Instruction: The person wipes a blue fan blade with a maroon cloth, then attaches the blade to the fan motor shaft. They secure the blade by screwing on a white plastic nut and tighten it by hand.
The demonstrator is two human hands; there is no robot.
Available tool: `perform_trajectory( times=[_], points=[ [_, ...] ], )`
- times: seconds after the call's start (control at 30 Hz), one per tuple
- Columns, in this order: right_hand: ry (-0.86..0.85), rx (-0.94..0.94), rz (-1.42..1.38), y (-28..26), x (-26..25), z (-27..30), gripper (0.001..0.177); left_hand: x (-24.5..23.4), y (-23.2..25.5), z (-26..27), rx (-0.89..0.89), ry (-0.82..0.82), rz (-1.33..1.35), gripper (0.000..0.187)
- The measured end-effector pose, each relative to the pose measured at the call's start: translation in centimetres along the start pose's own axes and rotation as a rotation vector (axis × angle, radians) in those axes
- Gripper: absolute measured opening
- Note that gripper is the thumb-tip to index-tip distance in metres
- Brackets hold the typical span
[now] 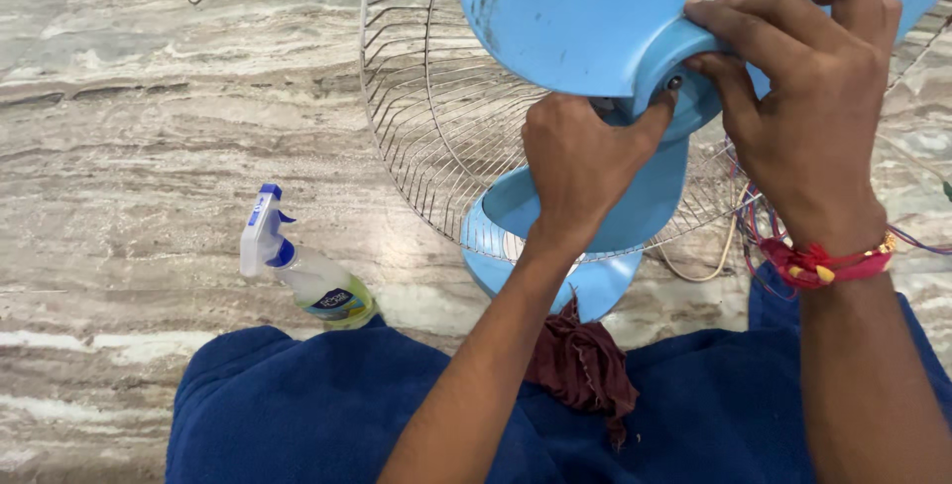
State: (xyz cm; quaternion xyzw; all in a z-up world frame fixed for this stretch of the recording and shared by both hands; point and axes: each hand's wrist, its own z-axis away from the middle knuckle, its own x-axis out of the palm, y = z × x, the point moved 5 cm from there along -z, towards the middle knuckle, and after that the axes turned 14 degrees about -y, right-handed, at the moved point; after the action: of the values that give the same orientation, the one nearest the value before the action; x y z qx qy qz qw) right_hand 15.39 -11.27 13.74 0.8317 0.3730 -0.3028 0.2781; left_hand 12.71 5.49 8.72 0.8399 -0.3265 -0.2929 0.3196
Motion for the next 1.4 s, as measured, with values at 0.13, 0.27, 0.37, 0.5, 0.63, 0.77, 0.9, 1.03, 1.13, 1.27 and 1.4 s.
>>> perform_trajectory(
  times=[0.13,0.27,0.37,0.5,0.63,0.77,0.9,1.03,1.13,1.27,1.4],
  points=[
    [0.02,0.003,0.019,-0.1,0.2,-0.3,0.039,-0.1,-0.2,0.0,0.075,0.017,-0.016,0.041],
    [0.057,0.009,-0.009,0.0,0.8,-0.5,0.04,-0.2,-0.8,-0.2,0.035,0.033,0.016,0.042],
    [0.086,0.02,-0.034,0.0,1.1,-0.5,0.041,-0.1,-0.5,-0.3,0.051,0.053,-0.068,0.043],
    [0.201,0.079,-0.002,-1.1,0.2,0.4,0.038,0.5,0.1,0.0,0.103,0.042,-0.172,0.043],
    [0.152,0.234,-0.153,-2.5,0.0,1.1,0.017,1.6,-0.4,0.2,0.069,0.001,-0.157,0.037],
    [0.181,0.18,-0.213,-4.5,-0.1,-0.1,0.015,2.1,-0.9,0.6,0.108,0.012,-0.127,0.032],
    [0.159,0.221,-0.211,-4.4,-0.2,-0.7,0.009,2.3,-1.1,0.8,0.111,-0.007,-0.08,0.035],
    [0.091,0.286,-0.239,-3.2,1.2,-0.4,0.012,2.2,-1.3,0.3,0.104,-0.037,-0.097,0.037],
    [0.11,0.294,-0.322,-2.7,1.9,-0.1,0.015,1.9,-1.3,0.0,0.145,-0.013,-0.088,0.036],
    [0.092,0.312,-0.308,-2.4,2.4,-0.1,0.016,1.6,-1.0,-0.4,0.177,0.035,-0.093,0.036],
    [0.102,0.319,-0.314,-2.3,2.3,-0.5,0.017,1.4,-0.6,-0.6,0.142,0.006,-0.097,0.042]
  ],
)
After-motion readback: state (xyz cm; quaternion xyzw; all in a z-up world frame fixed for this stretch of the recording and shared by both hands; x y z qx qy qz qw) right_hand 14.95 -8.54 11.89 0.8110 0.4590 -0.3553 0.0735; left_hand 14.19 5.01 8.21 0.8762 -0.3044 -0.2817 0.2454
